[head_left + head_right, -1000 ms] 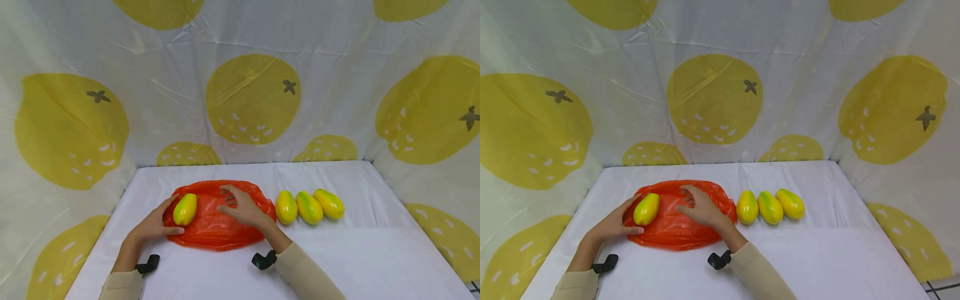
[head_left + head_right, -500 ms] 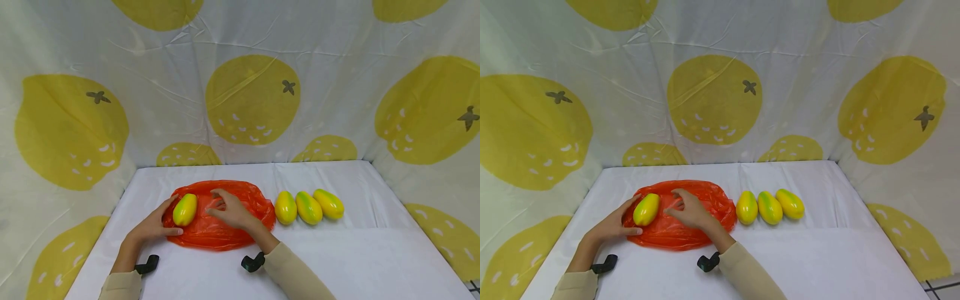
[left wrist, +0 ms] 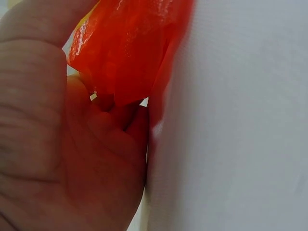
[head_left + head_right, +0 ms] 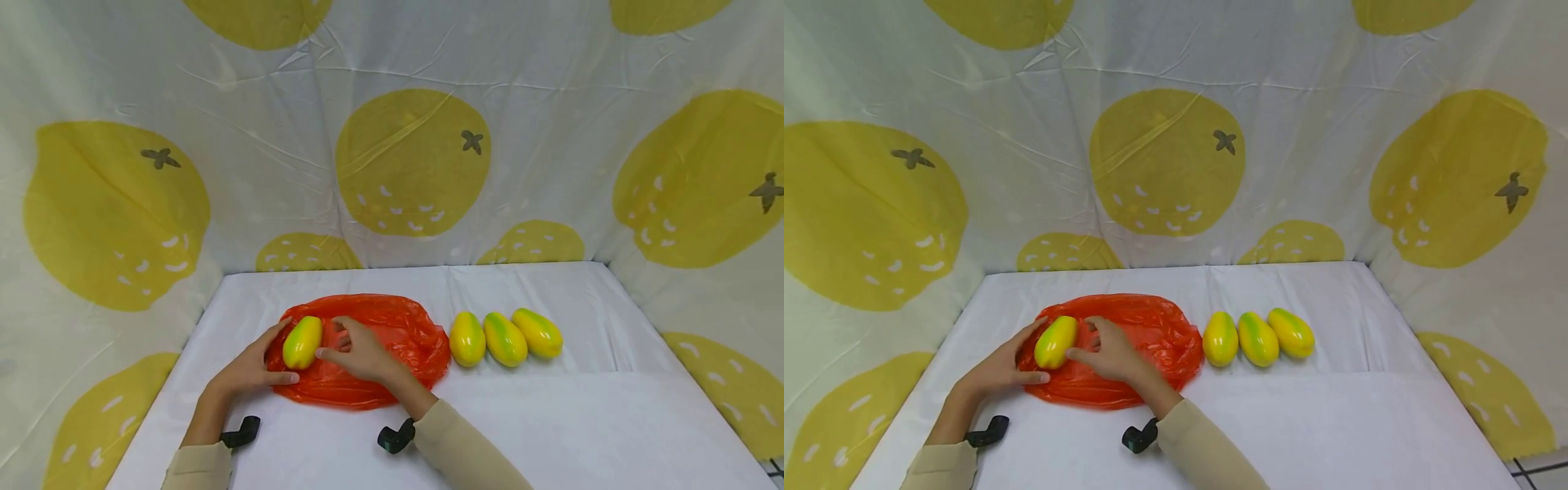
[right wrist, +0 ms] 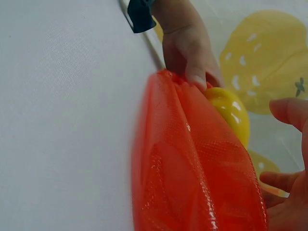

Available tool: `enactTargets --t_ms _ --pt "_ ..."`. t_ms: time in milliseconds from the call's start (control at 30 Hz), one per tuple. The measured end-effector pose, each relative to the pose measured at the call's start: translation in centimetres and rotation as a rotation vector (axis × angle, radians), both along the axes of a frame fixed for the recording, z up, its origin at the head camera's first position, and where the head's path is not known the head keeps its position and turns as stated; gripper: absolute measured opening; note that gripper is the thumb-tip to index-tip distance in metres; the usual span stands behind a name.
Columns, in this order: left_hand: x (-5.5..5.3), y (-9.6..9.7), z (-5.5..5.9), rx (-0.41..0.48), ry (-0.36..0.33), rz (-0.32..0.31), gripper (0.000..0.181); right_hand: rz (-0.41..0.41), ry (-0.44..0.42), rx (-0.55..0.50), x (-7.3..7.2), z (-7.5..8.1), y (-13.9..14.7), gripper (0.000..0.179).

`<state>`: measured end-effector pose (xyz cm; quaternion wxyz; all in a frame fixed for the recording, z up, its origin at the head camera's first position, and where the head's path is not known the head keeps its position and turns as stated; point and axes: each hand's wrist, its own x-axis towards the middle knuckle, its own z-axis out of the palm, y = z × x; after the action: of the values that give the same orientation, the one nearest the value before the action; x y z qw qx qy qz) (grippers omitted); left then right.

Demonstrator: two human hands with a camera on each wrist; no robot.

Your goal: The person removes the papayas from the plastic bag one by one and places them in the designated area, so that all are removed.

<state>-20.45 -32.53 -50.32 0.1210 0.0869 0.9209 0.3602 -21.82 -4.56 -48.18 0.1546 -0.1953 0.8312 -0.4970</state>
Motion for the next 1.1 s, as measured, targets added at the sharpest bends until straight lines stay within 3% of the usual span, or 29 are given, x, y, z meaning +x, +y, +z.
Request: enactTargets --t_ms 833,1100 --pt "-0.2 0.3 0.1 0.008 0.055 -0.029 0.119 -0.109 0.059 0.129 0.0 -0.9 -3.9 0.094" --pt "-0.1 0.0 -0.2 -0.001 0.058 -0.036 0.119 -0.118 0.006 0.087 0.1 -1.4 -4.6 0.091"
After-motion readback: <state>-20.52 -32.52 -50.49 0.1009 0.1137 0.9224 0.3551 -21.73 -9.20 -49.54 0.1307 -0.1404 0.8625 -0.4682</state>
